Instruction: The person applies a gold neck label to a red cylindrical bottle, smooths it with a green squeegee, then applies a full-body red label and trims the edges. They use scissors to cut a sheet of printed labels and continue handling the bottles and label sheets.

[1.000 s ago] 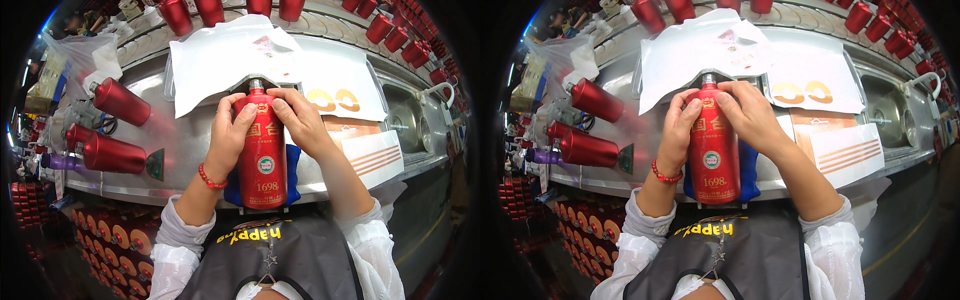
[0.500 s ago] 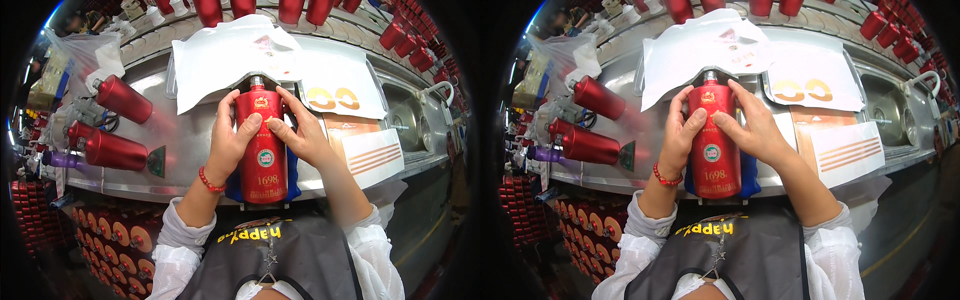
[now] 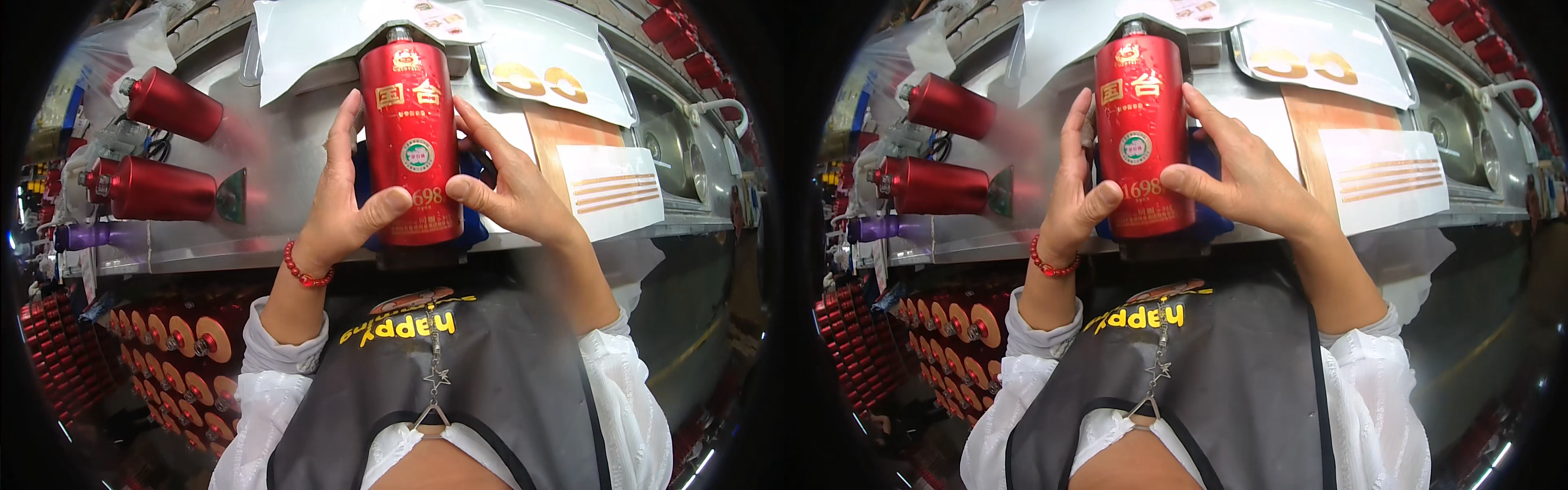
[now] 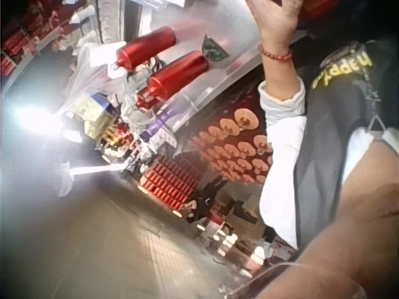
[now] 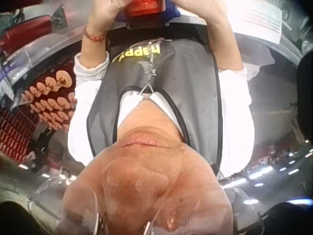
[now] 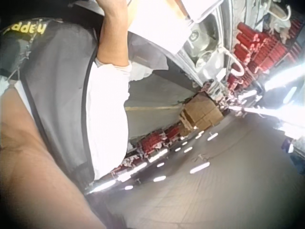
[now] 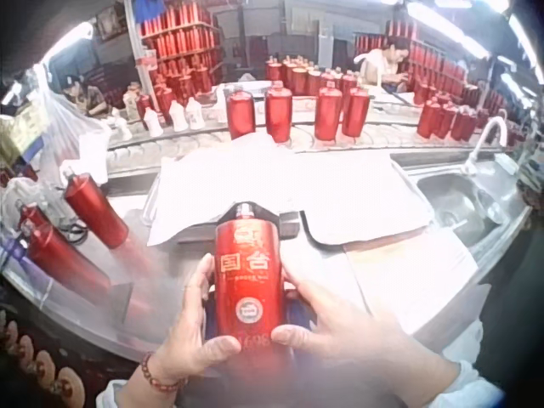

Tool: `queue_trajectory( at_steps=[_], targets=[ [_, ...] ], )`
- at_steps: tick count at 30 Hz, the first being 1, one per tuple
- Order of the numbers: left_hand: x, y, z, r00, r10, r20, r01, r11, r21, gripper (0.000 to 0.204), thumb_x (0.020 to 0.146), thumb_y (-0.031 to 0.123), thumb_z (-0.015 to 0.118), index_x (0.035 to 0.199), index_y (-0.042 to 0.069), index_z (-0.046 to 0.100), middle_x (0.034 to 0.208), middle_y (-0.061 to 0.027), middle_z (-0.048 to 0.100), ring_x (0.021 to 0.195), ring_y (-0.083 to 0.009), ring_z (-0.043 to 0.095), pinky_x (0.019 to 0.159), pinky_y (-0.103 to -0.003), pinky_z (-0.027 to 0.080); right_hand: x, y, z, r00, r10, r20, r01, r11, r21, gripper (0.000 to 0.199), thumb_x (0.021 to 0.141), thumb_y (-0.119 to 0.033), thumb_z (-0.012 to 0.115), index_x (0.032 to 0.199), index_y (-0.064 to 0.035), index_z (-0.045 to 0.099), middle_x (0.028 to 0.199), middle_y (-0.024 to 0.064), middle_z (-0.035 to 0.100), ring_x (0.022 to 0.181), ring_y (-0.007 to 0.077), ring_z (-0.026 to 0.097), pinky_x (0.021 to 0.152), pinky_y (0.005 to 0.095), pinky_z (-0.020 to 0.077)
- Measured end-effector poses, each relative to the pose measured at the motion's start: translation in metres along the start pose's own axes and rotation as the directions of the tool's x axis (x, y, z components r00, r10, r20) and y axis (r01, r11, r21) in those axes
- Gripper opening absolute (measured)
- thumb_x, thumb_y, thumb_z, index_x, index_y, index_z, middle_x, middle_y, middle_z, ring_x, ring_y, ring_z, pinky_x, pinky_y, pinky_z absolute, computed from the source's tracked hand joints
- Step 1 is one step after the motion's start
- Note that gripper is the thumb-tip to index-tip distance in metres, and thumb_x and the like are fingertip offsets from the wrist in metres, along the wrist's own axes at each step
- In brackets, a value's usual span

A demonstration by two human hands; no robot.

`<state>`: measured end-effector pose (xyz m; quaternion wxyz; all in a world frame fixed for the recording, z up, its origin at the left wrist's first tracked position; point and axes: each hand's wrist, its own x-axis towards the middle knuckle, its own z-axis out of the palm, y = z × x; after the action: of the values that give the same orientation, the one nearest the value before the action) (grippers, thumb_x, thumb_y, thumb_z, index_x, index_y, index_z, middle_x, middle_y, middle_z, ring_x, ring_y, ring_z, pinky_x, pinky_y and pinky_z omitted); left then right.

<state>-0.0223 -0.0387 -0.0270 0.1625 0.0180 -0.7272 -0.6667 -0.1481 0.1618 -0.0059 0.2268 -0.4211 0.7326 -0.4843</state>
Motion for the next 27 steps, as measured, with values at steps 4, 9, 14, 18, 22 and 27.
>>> queue_trajectory(
  at_steps=[4, 9, 14, 18, 22, 27],
  targets=[
    [-0.007, 0.003, 0.003, 0.999, -0.001, 0.044, 0.000, 1.000, 0.008, 0.120, 0.076, 0.056, 0.079, 0.155, -0.003, 0.008, 0.155, -0.0255, 0.024, 0.146, -0.0345, 0.025, 0.119, -0.045, 0.019, -0.008, -0.002, 0.006, 1.000, -0.028, -0.007, 0.027, 0.997, -0.068, 0.104, 0.082, -0.060, 0.072, 0.155, -0.0021, 0.025, 0.141, 0.0256, 0.048, 0.124, 0.0310, 0.051, 0.107, 0.0422, 0.0397],
    [-0.005, 0.002, -0.002, 0.998, 0.022, 0.067, -0.027, 0.997, 0.079, 0.120, 0.077, 0.060, 0.076, 0.155, -0.003, 0.009, 0.154, -0.0255, 0.025, 0.145, -0.0342, 0.025, 0.119, -0.045, 0.019, -0.007, -0.002, 0.004, 0.998, -0.058, -0.015, 0.057, 0.996, -0.068, 0.104, 0.081, -0.058, 0.073, 0.155, -0.0020, 0.025, 0.141, 0.0260, 0.048, 0.124, 0.0300, 0.051, 0.106, 0.0413, 0.0404],
    [0.016, 0.011, -0.002, 0.996, -0.064, -0.058, 0.050, 0.974, -0.220, 0.087, 0.095, 0.050, 0.061, 0.150, -0.004, 0.020, 0.146, -0.0211, 0.038, 0.134, -0.0251, 0.041, 0.111, -0.037, 0.034, 0.014, -0.007, -0.006, 0.993, 0.033, -0.110, -0.031, 0.999, 0.021, 0.095, 0.089, -0.057, 0.066, 0.153, 0.0003, 0.027, 0.143, 0.0214, 0.049, 0.118, 0.0243, 0.052, 0.101, 0.0380, 0.0435],
    [0.050, 0.005, 0.000, 0.984, -0.142, -0.109, 0.102, 0.946, -0.308, 0.069, 0.097, 0.036, 0.064, 0.142, -0.005, 0.032, 0.132, -0.0155, 0.050, 0.118, -0.0172, 0.052, 0.102, -0.031, 0.043, 0.047, -0.002, 0.000, 0.967, 0.032, -0.253, -0.001, 0.992, 0.125, 0.084, 0.092, -0.051, 0.065, 0.144, 0.0096, 0.037, 0.129, 0.0258, 0.057, 0.117, 0.0300, 0.058, 0.096, 0.0371, 0.0479],
    [0.063, 0.001, 0.003, 0.974, -0.170, -0.150, 0.114, 0.940, -0.321, 0.062, 0.095, 0.030, 0.067, 0.137, -0.005, 0.039, 0.123, -0.0135, 0.055, 0.109, -0.0152, 0.056, 0.096, -0.029, 0.047, 0.058, 0.000, 0.002, 0.964, 0.042, -0.262, -0.013, 0.994, 0.109, 0.078, 0.092, -0.043, 0.067, 0.143, 0.0093, 0.040, 0.130, 0.0253, 0.057, 0.121, 0.0285, 0.056, 0.100, 0.0363, 0.0446],
    [0.066, 0.005, 0.003, 0.968, -0.207, -0.142, 0.147, 0.926, -0.349, 0.056, 0.095, 0.028, 0.067, 0.133, -0.004, 0.043, 0.119, -0.0130, 0.057, 0.106, -0.0138, 0.057, 0.091, -0.028, 0.049, 0.061, 0.001, 0.002, 0.965, 0.058, -0.257, -0.044, 0.997, 0.058, 0.073, 0.093, -0.039, 0.067, 0.144, 0.0059, 0.040, 0.129, 0.0214, 0.058, 0.122, 0.0262, 0.054, 0.103, 0.0358, 0.0421]
  ],
)
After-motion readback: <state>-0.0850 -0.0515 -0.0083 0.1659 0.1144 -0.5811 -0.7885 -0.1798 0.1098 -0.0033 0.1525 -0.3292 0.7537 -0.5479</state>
